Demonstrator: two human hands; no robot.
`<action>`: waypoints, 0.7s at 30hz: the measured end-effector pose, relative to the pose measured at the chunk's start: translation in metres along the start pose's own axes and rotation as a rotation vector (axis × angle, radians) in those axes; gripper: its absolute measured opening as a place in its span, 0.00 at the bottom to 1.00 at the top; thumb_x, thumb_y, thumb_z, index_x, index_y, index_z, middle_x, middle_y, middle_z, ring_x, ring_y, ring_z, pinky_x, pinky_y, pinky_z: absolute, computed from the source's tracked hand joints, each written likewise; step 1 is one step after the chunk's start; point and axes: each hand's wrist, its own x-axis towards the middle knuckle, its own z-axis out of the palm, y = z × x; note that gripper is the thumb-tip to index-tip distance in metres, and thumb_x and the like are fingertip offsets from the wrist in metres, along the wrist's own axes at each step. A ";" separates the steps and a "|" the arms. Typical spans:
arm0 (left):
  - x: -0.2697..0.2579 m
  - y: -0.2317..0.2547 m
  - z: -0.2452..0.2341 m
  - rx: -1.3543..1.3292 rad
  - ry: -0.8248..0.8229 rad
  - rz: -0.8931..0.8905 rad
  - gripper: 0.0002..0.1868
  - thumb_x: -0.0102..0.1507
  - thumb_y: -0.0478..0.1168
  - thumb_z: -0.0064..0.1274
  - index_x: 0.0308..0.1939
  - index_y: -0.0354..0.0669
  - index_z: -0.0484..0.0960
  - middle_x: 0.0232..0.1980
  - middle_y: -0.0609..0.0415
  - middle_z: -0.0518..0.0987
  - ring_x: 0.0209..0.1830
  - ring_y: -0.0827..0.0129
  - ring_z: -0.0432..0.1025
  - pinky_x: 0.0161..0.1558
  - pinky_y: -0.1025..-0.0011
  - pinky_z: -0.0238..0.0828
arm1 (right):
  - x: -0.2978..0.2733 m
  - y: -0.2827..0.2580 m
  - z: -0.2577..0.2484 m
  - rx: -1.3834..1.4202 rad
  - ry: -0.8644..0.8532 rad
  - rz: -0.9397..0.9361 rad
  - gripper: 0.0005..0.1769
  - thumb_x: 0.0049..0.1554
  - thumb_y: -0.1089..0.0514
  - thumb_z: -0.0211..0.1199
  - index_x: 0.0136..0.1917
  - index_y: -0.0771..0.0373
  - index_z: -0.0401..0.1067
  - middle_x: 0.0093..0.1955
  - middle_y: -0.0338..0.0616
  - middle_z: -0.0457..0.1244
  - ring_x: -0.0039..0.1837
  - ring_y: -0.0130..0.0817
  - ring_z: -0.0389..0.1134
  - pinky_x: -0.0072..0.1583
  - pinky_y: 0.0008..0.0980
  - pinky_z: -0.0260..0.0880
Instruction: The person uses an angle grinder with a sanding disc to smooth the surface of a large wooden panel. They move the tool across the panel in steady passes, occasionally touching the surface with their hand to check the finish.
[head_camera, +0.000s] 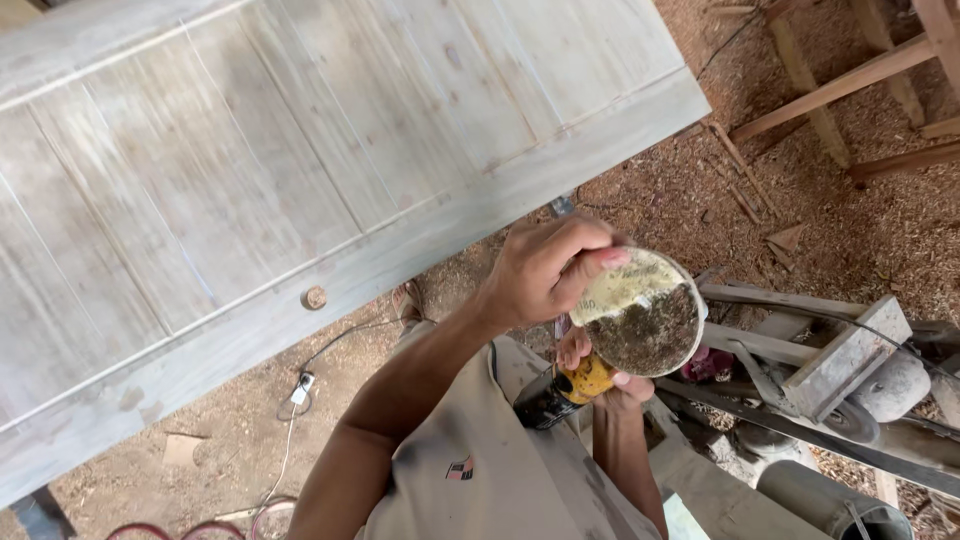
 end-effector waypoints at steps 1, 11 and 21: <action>0.001 -0.006 -0.002 0.051 -0.018 0.024 0.11 0.74 0.43 0.52 0.41 0.40 0.76 0.40 0.53 0.84 0.28 0.76 0.76 0.24 0.75 0.69 | 0.002 0.000 -0.005 -0.006 -0.053 0.024 0.34 0.49 0.48 0.71 0.61 0.71 0.66 0.44 0.53 0.62 0.49 0.44 0.67 0.54 0.41 0.68; 0.082 -0.061 -0.133 0.035 0.680 -0.243 0.10 0.72 0.41 0.36 0.43 0.40 0.71 0.28 0.55 0.83 0.20 0.67 0.81 0.24 0.65 0.76 | 0.001 0.006 -0.061 0.197 -0.586 0.005 0.48 0.56 0.46 0.71 0.80 0.62 0.50 0.46 0.51 0.67 0.46 0.45 0.72 0.48 0.43 0.77; -0.104 -0.153 -0.094 0.847 -0.629 -0.884 0.12 0.70 0.50 0.41 0.44 0.50 0.77 0.35 0.39 0.81 0.40 0.40 0.76 0.42 0.44 0.70 | 0.027 -0.007 -0.027 0.365 -0.490 -0.290 0.55 0.47 0.50 0.81 0.78 0.63 0.53 0.46 0.49 0.68 0.45 0.43 0.73 0.48 0.44 0.76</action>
